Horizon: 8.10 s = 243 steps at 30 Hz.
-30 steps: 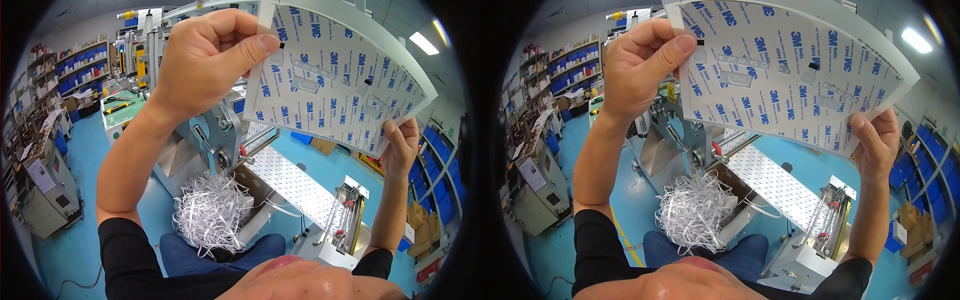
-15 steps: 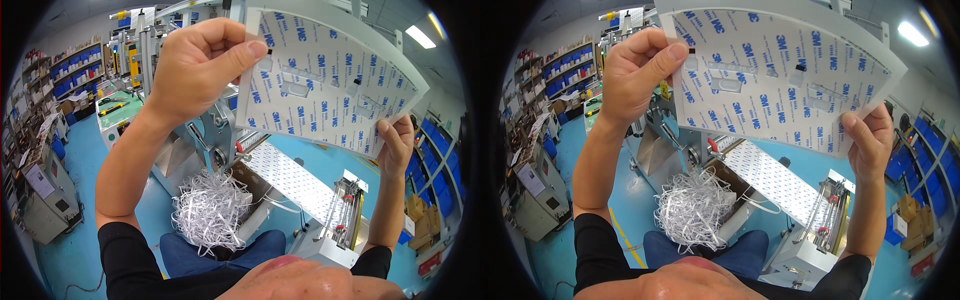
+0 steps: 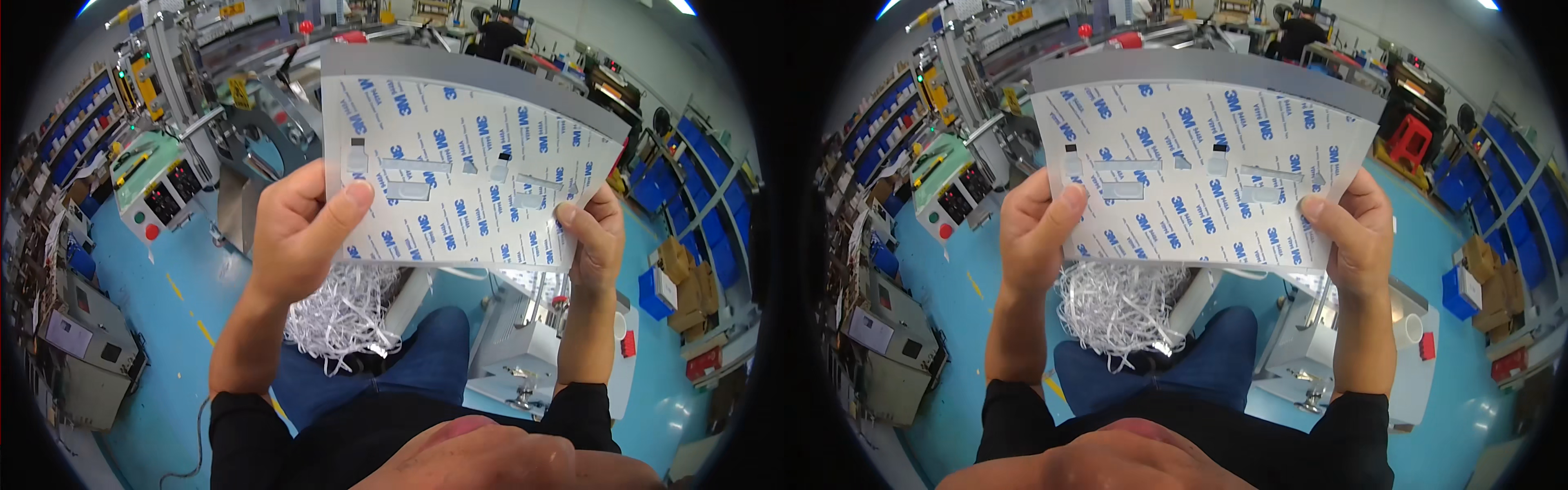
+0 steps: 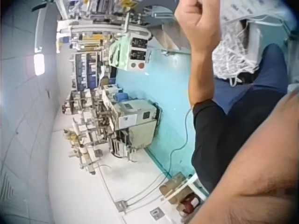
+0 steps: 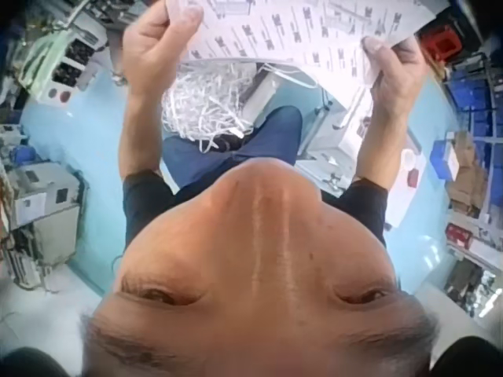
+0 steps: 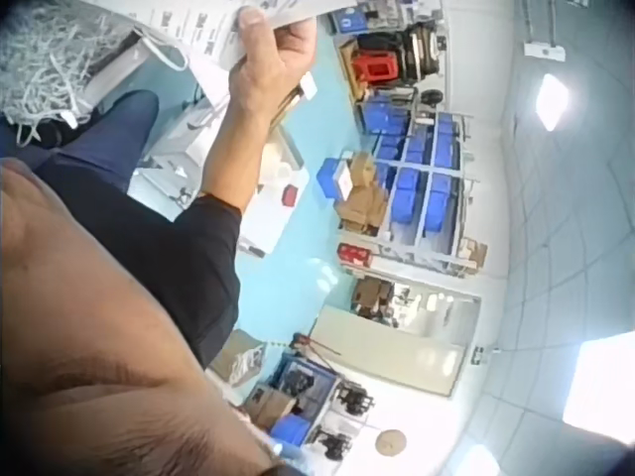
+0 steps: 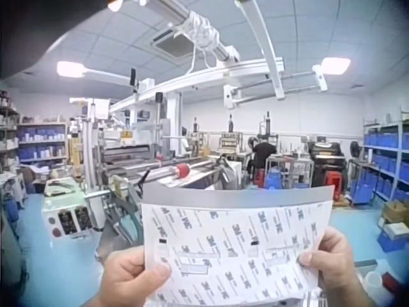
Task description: The person peels cutout sections from adhesive sheets, applies an adhesive sheet to a plastic panel, and removes scrap strips from a tape feeding machine by hand.
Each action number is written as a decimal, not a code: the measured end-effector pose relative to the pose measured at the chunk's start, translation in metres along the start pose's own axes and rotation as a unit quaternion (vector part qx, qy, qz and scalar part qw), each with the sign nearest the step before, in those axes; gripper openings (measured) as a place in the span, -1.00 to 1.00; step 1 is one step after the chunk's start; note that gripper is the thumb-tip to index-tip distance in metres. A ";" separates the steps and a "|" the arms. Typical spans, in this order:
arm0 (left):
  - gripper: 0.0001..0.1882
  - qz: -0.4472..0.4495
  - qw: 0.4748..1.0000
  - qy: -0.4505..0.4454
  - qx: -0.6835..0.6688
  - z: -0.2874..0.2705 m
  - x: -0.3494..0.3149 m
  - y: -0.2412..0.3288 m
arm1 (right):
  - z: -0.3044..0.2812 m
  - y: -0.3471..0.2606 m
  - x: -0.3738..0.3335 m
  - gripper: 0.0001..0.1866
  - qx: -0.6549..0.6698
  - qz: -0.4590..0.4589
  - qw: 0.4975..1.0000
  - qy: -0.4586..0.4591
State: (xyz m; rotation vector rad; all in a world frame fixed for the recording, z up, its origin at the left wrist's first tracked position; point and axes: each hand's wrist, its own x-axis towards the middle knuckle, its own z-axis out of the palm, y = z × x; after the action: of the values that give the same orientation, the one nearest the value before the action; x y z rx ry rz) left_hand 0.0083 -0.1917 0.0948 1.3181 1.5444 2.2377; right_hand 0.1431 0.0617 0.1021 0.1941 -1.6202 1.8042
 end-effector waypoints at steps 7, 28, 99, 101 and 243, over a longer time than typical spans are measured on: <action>-0.85 0.048 0.995 0.089 -0.013 0.012 -0.016 -0.036 | -0.016 0.020 -0.009 -0.60 -0.044 -0.030 0.998 0.019; -0.85 -0.012 0.997 0.076 -0.005 -0.003 -0.012 -0.049 | -0.035 0.053 -0.007 -0.57 -0.019 0.048 0.998 0.041; -0.87 -0.328 0.942 0.024 0.072 -0.006 -0.174 -0.184 | -0.061 0.125 -0.218 -0.72 -0.259 0.362 0.894 -0.041; -0.75 -0.261 0.953 -0.129 0.087 0.023 -0.154 -0.198 | -0.082 0.090 -0.237 -0.74 -0.325 0.251 0.909 0.072; -0.84 -0.282 0.927 0.103 0.224 -0.061 -0.053 -0.224 | -0.077 0.199 -0.080 -0.53 -0.373 0.309 0.659 -0.575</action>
State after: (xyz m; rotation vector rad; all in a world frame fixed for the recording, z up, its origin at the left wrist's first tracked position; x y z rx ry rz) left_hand -0.0818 -0.1573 -0.1231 0.5767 2.2511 1.7560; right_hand 0.1133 0.1061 -0.1194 0.5054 -3.5701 1.1563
